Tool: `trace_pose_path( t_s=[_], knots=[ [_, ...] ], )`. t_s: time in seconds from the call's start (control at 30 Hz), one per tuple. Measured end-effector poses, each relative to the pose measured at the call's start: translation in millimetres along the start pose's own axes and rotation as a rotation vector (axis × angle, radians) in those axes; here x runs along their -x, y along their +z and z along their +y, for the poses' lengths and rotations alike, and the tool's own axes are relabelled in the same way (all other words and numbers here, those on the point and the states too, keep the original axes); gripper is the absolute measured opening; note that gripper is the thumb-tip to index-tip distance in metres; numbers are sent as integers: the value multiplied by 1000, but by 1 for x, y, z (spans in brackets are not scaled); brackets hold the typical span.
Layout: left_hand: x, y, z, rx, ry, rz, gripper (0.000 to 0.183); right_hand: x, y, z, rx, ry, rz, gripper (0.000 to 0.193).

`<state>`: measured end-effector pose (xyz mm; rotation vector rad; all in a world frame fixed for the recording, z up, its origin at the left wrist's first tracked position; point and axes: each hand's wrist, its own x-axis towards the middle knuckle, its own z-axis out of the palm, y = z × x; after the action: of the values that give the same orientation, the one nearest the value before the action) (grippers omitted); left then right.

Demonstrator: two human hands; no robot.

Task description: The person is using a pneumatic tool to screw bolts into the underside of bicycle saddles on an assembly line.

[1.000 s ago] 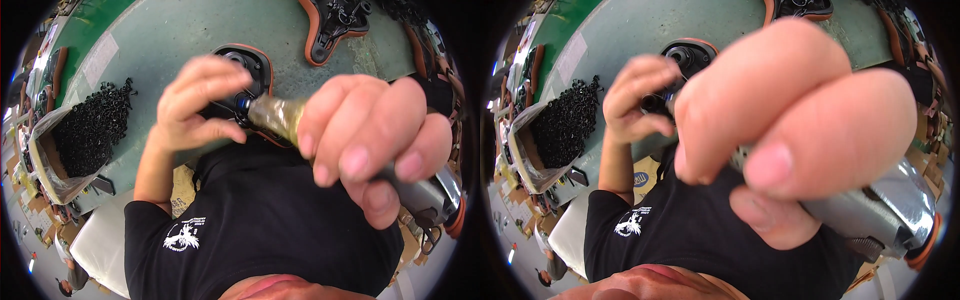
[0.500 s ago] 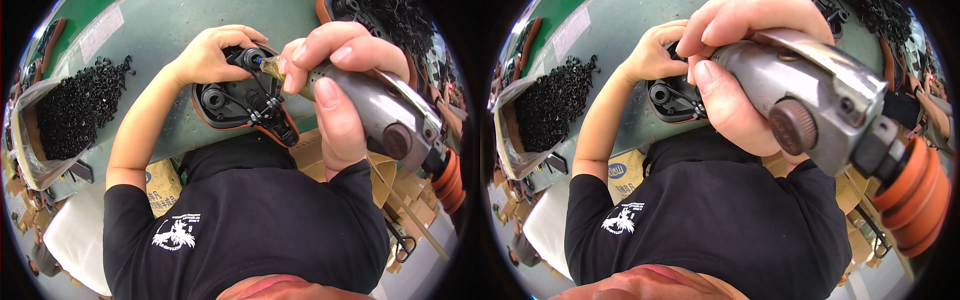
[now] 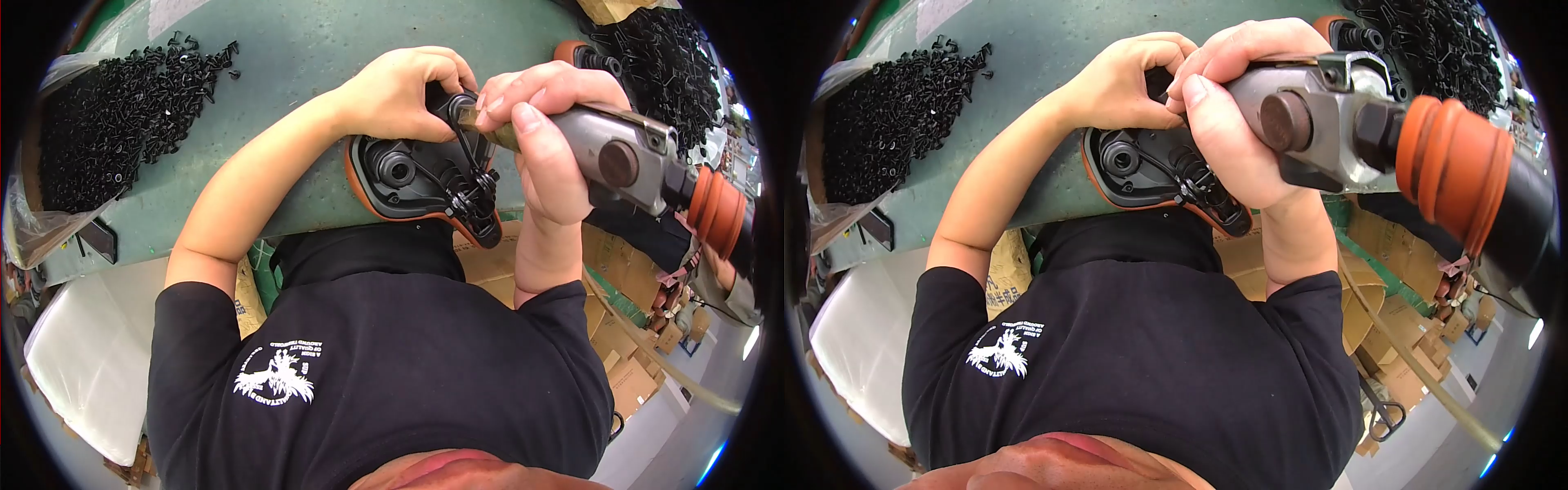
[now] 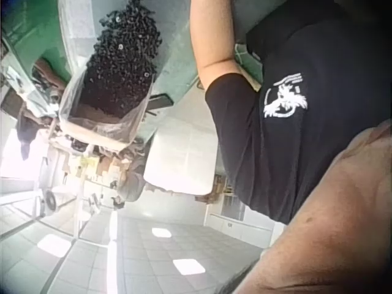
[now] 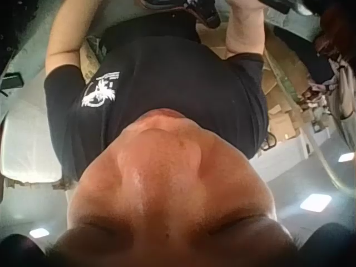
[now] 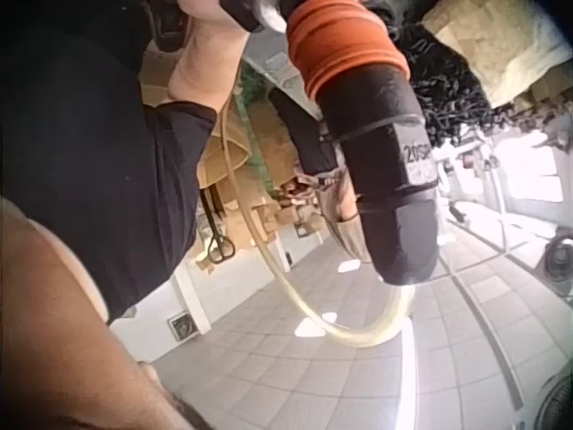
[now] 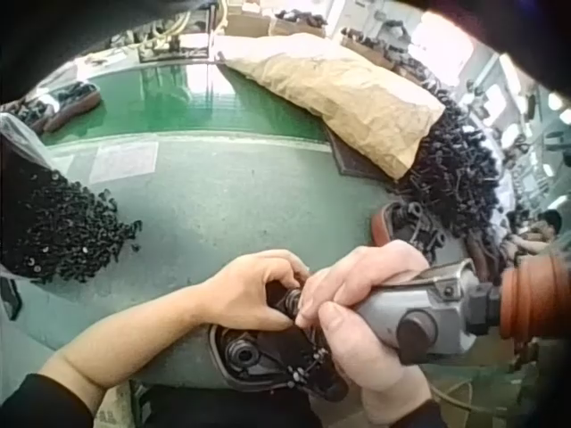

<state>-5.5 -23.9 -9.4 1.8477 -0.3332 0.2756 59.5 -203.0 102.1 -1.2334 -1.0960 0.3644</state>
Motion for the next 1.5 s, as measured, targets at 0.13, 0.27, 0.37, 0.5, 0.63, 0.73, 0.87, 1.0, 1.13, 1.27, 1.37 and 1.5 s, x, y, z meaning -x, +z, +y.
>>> trace_pose_path(
  t_s=[0.13,0.27,0.37,0.5,0.63,0.73,0.87,1.0,1.13,1.27,1.37,1.5],
  knots=[
    [3,2,1,-42,-13,19,34,6,2,-4,23,-15,46,28],
    [13,-16,6,-140,40,146,34,28,-24,-19,-113,-213,72,36],
    [25,-83,4,-78,-151,437,39,56,-51,-34,-141,-86,289,36],
    [48,-219,-14,-95,-219,1270,45,86,-88,-17,-104,350,776,19],
    [98,-254,-1,-520,-289,1050,29,104,-103,11,-98,428,852,15],
    [109,-181,27,-720,-454,490,21,102,-111,28,-134,452,852,15],
    [131,-133,22,-980,-459,235,21,79,-94,34,-94,485,737,17],
    [142,-123,15,-1060,-426,313,14,84,-57,29,-219,626,433,22],
    [134,-114,20,-969,-408,421,7,99,-27,-3,-326,819,181,19],
    [135,-85,22,310,-524,703,16,111,-19,-35,-355,970,-11,20],
    [132,-56,42,817,-523,656,26,112,-24,-63,-365,826,172,23],
    [124,-20,72,978,-460,511,27,83,-28,-86,-269,350,282,31]
  ],
)
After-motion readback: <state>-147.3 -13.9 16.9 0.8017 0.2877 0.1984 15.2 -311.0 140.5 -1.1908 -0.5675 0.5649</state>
